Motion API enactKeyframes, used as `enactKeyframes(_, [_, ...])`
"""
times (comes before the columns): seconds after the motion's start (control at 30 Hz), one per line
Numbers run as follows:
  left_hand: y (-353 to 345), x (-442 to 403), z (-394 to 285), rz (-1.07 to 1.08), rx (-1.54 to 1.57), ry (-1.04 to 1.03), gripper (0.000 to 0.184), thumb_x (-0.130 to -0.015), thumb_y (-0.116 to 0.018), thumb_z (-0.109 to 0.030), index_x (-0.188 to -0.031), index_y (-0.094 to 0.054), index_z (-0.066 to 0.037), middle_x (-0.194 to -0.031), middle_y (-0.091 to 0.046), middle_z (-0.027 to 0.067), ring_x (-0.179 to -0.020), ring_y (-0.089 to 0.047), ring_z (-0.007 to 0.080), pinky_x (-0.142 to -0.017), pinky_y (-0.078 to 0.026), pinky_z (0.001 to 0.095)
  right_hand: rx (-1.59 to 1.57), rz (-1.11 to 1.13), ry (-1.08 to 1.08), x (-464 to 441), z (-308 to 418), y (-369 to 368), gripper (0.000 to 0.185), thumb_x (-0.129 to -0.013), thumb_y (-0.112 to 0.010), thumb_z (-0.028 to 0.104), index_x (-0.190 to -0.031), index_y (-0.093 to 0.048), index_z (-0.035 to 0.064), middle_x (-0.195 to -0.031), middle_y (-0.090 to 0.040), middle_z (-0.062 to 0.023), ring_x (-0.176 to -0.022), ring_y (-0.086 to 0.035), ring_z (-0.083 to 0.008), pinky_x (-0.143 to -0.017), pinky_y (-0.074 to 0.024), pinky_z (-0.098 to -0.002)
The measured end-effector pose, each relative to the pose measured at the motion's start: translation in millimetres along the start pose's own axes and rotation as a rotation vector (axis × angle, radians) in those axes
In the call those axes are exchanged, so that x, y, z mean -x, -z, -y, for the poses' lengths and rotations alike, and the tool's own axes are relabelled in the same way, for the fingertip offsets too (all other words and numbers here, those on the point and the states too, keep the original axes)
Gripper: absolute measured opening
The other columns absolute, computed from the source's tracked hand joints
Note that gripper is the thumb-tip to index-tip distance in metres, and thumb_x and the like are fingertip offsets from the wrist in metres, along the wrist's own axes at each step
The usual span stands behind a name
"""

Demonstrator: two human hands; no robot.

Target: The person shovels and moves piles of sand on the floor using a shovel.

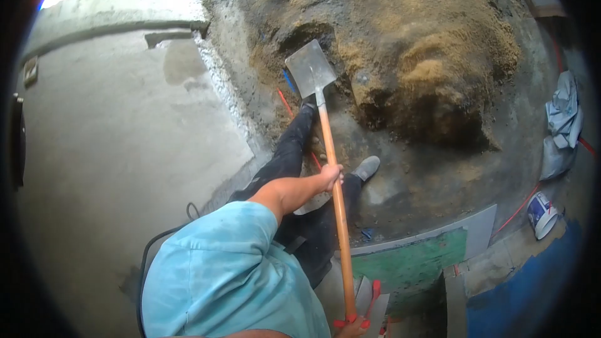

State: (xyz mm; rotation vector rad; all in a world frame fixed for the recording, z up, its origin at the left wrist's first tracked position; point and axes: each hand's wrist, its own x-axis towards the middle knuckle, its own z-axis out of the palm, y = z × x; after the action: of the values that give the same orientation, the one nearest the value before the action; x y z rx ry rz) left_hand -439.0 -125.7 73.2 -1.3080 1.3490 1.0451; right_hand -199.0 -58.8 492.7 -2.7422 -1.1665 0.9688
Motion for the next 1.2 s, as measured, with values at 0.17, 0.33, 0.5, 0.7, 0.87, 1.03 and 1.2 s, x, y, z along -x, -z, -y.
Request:
enactKeyframes(0.17, [35, -33, -162, -0.006, -0.050, 0.008, 0.008, -0.077, -0.054, -0.008, -0.079, -0.048, -0.002, -0.060, -0.048, 0.0072, -0.044, -0.049, 0.0182, -0.037, -0.042, 0.0332, 0.103, -0.212, 0.107, 80, 44, -115, 0.021, -0.075, -0.050, 0.019, -0.082, -0.046, -0.0005, -0.068, -0.049, -0.0102, -0.047, -0.049, -0.0219, -0.033, -0.0466, -0.0325])
enactKeyframes(0.33, [46, -44, -163, 0.026, -0.057, 0.018, 0.010, -0.077, -0.054, -0.009, -0.078, -0.047, -0.002, -0.058, -0.045, 0.0054, -0.043, -0.047, 0.0162, -0.037, -0.044, 0.0318, -0.055, -0.083, -0.092, 64, -17, -98, 0.016, -0.074, -0.051, 0.017, -0.070, -0.041, 0.0050, -0.060, -0.044, -0.0046, -0.041, -0.044, -0.0174, -0.032, -0.0408, -0.0318])
enactKeyframes(0.5, [62, -22, -160, -0.023, -0.190, -0.021, 0.011, -0.078, -0.054, -0.011, -0.077, -0.049, -0.001, -0.062, -0.052, 0.0087, -0.044, -0.050, 0.0176, -0.039, -0.044, 0.0321, -0.111, -0.088, -0.026, 36, -155, -85, 0.016, -0.074, -0.050, 0.015, -0.065, -0.043, 0.0038, -0.058, -0.046, -0.0059, -0.042, -0.044, -0.0180, -0.037, -0.0405, -0.0315])
enactKeyframes(0.7, [80, -10, -100, -0.294, -0.756, -0.308, 0.024, -0.073, -0.057, -0.014, -0.086, -0.050, 0.005, -0.077, -0.059, 0.0179, -0.064, -0.060, 0.0251, -0.056, -0.049, 0.0350, -0.174, 0.041, -0.429, 69, -163, -75, 0.019, -0.077, -0.052, 0.020, -0.076, -0.050, 0.0007, -0.063, -0.052, -0.0096, -0.048, -0.050, -0.0213, -0.040, -0.0428, -0.0320])
enactKeyframes(0.87, [62, 101, -104, -0.022, -0.829, -0.548, 0.033, -0.065, -0.065, -0.019, -0.087, -0.057, 0.003, -0.083, -0.062, 0.0197, -0.086, -0.061, 0.0301, -0.077, -0.047, 0.0366, -0.228, 0.439, -0.727, 23, -189, -48, 0.023, -0.078, -0.054, 0.023, -0.083, -0.050, 0.0000, -0.066, -0.053, -0.0100, -0.051, -0.052, -0.0215, -0.043, -0.0442, -0.0325])
enactKeyframes(1.03, [30, 150, -119, 0.161, -0.563, -0.636, 0.035, -0.060, -0.068, -0.020, -0.087, -0.058, 0.001, -0.080, -0.063, 0.0148, -0.075, -0.063, 0.0233, -0.067, -0.048, 0.0319, -0.256, 0.662, -0.628, -40, -154, -26, 0.029, -0.079, -0.055, 0.026, -0.090, -0.050, -0.0007, -0.068, -0.054, -0.0105, -0.054, -0.054, -0.0217, -0.046, -0.0455, -0.0331])
enactKeyframes(1.2, [15, 157, -178, -0.218, -0.318, -0.596, 0.031, -0.062, -0.066, -0.018, -0.083, -0.057, 0.003, -0.081, -0.063, 0.0180, -0.075, -0.063, 0.0283, -0.068, -0.048, 0.0368, -0.538, 0.459, -0.191, -46, -49, -19, 0.046, -0.081, -0.059, 0.031, -0.109, -0.045, -0.0031, -0.076, -0.056, -0.0103, -0.067, -0.058, -0.0225, -0.056, -0.0470, -0.0334])
